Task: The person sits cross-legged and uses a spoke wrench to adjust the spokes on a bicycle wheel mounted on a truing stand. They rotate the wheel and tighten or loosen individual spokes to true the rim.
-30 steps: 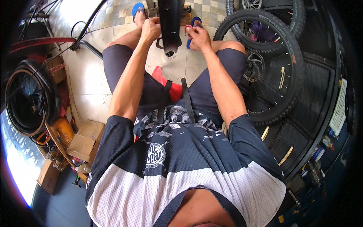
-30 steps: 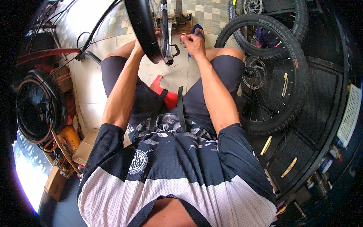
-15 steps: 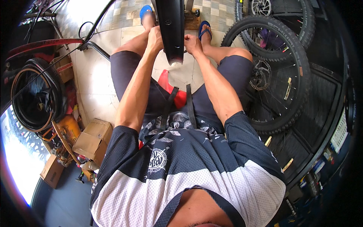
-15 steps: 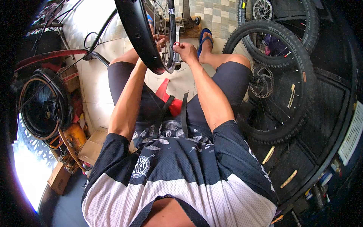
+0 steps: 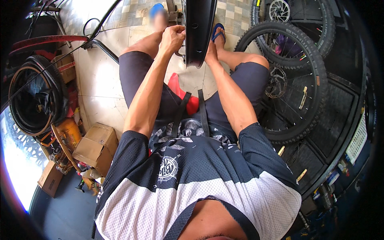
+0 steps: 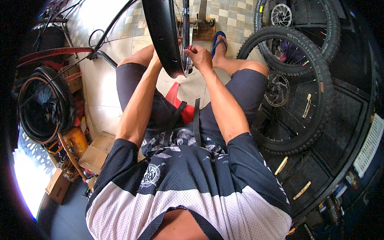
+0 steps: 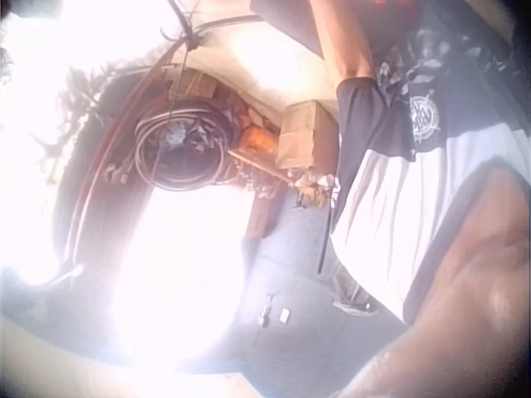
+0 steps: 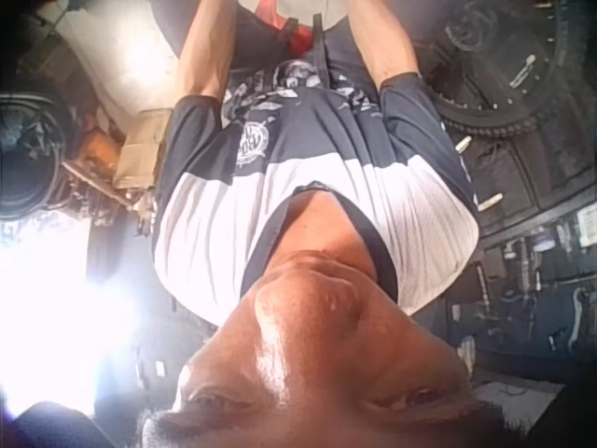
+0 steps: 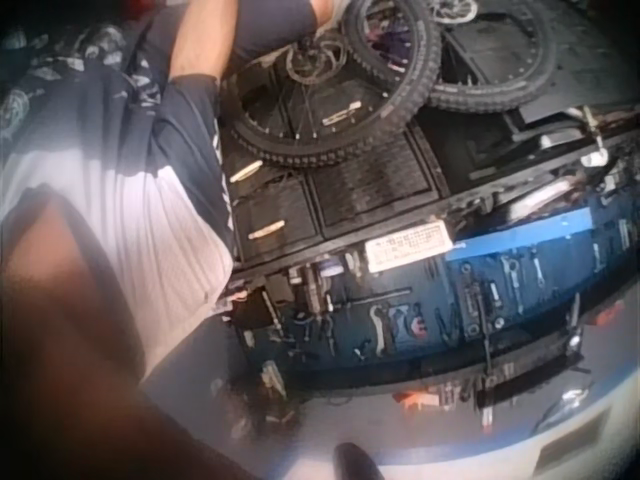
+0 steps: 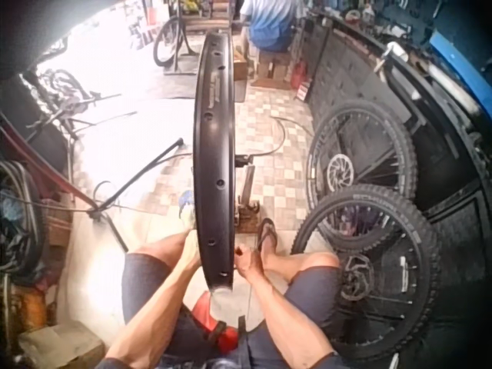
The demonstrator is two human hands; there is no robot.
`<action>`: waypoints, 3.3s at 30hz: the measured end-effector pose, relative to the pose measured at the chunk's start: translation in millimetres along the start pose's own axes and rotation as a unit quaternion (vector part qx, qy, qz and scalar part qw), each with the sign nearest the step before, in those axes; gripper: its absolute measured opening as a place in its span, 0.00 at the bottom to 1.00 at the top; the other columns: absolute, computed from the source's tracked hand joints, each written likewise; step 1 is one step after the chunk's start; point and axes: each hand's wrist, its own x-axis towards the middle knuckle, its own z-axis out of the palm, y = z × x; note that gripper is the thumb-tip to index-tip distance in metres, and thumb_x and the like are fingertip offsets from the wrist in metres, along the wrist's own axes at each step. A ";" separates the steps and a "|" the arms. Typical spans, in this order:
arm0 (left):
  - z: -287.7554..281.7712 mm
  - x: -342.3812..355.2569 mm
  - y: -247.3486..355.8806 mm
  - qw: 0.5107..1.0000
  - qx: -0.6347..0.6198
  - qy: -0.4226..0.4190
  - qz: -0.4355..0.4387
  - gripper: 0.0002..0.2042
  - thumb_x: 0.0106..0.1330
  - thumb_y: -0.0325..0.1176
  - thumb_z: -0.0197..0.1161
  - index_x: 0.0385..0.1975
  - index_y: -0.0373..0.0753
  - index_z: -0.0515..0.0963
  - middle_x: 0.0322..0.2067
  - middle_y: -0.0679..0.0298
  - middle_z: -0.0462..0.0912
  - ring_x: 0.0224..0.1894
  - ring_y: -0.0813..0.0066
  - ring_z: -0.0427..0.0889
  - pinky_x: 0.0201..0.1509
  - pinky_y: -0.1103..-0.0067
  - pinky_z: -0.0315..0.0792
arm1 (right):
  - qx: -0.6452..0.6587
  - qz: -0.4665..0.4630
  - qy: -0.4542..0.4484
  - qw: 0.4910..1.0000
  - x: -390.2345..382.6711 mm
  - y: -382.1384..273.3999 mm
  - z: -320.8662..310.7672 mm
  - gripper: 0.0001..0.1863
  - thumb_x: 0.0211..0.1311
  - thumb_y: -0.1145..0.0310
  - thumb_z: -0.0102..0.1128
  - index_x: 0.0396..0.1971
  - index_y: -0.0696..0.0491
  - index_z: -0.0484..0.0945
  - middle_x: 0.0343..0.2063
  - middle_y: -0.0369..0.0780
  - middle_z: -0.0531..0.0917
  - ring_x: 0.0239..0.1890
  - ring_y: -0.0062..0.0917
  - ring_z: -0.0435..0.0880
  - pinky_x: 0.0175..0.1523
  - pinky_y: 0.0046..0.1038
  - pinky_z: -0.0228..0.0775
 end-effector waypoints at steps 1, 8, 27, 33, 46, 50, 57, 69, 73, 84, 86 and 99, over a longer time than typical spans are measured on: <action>-0.1 -0.4 2.0 1.000 -0.019 -0.001 -0.001 0.15 0.61 0.42 0.65 0.39 0.36 0.85 0.29 0.55 0.87 0.31 0.65 0.86 0.39 0.72 0.78 | -0.003 0.010 0.001 1.000 -1.1 -0.8 0.5 0.29 0.55 0.37 0.65 0.33 0.53 0.85 0.26 0.43 0.86 0.32 0.35 0.86 0.38 0.35 0.73; -2.3 -1.2 13.7 0.998 -0.055 -0.011 -0.016 0.14 0.60 0.40 0.65 0.39 0.36 0.85 0.32 0.52 0.87 0.35 0.61 0.88 0.42 0.71 0.78 | 0.019 -0.024 -0.024 0.999 8.5 15.4 13.7 0.24 0.55 0.46 0.69 0.38 0.53 0.84 0.30 0.43 0.87 0.35 0.41 0.86 0.40 0.38 0.75; -12.2 -11.9 43.1 1.000 0.021 0.000 0.000 0.14 0.61 0.40 0.65 0.39 0.37 0.85 0.32 0.53 0.87 0.35 0.60 0.87 0.42 0.70 0.78 | 0.203 -0.005 -0.060 0.977 35.0 63.4 40.6 0.18 0.60 0.54 0.63 0.41 0.53 0.83 0.36 0.46 0.85 0.42 0.41 0.82 0.49 0.38 0.71; -3.5 -7.3 28.3 0.998 -0.052 0.013 -0.036 0.15 0.61 0.41 0.65 0.39 0.37 0.85 0.32 0.52 0.87 0.35 0.59 0.87 0.43 0.70 0.78 | 0.202 0.033 -0.104 0.973 28.6 37.3 21.2 0.19 0.64 0.52 0.60 0.44 0.52 0.83 0.34 0.45 0.86 0.38 0.35 0.85 0.44 0.33 0.73; -17.2 -16.7 60.9 0.998 0.046 0.020 0.037 0.13 0.61 0.38 0.64 0.39 0.37 0.86 0.33 0.52 0.87 0.36 0.59 0.87 0.45 0.70 0.78 | 0.232 -0.016 -0.037 0.972 16.8 6.6 -0.7 0.21 0.61 0.49 0.65 0.44 0.50 0.85 0.34 0.41 0.88 0.38 0.26 0.85 0.44 0.28 0.72; -19.3 -20.2 74.8 0.994 0.083 0.050 0.052 0.13 0.61 0.38 0.64 0.39 0.37 0.86 0.34 0.52 0.87 0.37 0.59 0.87 0.46 0.70 0.78 | 0.191 -0.016 -0.059 0.980 13.7 5.4 -5.4 0.22 0.61 0.47 0.66 0.44 0.50 0.86 0.34 0.39 0.88 0.38 0.24 0.85 0.44 0.27 0.72; -17.9 -19.0 78.2 0.997 0.050 0.055 0.036 0.14 0.61 0.38 0.65 0.41 0.37 0.85 0.34 0.51 0.87 0.36 0.60 0.88 0.44 0.71 0.79 | -0.087 0.010 -0.007 0.996 18.0 8.1 -13.4 0.23 0.57 0.43 0.67 0.43 0.45 0.87 0.36 0.41 0.88 0.39 0.30 0.87 0.45 0.29 0.74; -9.3 7.7 20.3 0.992 0.085 0.000 0.094 0.15 0.60 0.36 0.62 0.42 0.34 0.85 0.30 0.53 0.87 0.30 0.67 0.87 0.38 0.74 0.79 | -0.082 -0.025 0.047 0.995 -2.4 -12.6 -78.9 0.21 0.58 0.47 0.66 0.42 0.47 0.86 0.35 0.45 0.87 0.37 0.38 0.86 0.41 0.34 0.74; -13.7 2.2 26.5 0.990 0.092 -0.039 0.097 0.15 0.63 0.35 0.62 0.43 0.32 0.84 0.26 0.59 0.86 0.27 0.76 0.84 0.32 0.78 0.77 | -0.081 -0.013 0.054 0.995 -6.4 -14.3 -92.3 0.21 0.57 0.47 0.67 0.42 0.47 0.86 0.35 0.45 0.87 0.39 0.38 0.86 0.44 0.34 0.75; -9.6 -6.9 22.0 0.994 0.057 -0.063 0.068 0.15 0.65 0.38 0.63 0.42 0.31 0.84 0.27 0.60 0.86 0.27 0.76 0.83 0.31 0.78 0.78 | -0.106 0.002 0.052 0.993 -13.0 -4.5 -85.2 0.22 0.57 0.45 0.65 0.43 0.45 0.87 0.37 0.46 0.87 0.41 0.39 0.86 0.46 0.34 0.75; -12.7 -6.4 25.5 0.991 0.074 -0.067 0.084 0.16 0.65 0.39 0.62 0.42 0.30 0.84 0.27 0.59 0.86 0.27 0.75 0.83 0.32 0.78 0.78 | -0.102 0.002 0.038 0.994 -13.6 -2.7 -85.9 0.22 0.57 0.44 0.65 0.43 0.44 0.87 0.37 0.46 0.87 0.42 0.40 0.86 0.47 0.34 0.75; -46.6 -40.6 89.6 0.997 0.020 -0.050 0.048 0.21 0.69 0.47 0.60 0.38 0.30 0.85 0.24 0.61 0.85 0.25 0.78 0.81 0.31 0.78 0.75 | -0.112 0.007 0.037 0.993 -13.6 1.0 -80.0 0.24 0.58 0.41 0.63 0.44 0.43 0.87 0.37 0.46 0.87 0.42 0.41 0.85 0.48 0.35 0.75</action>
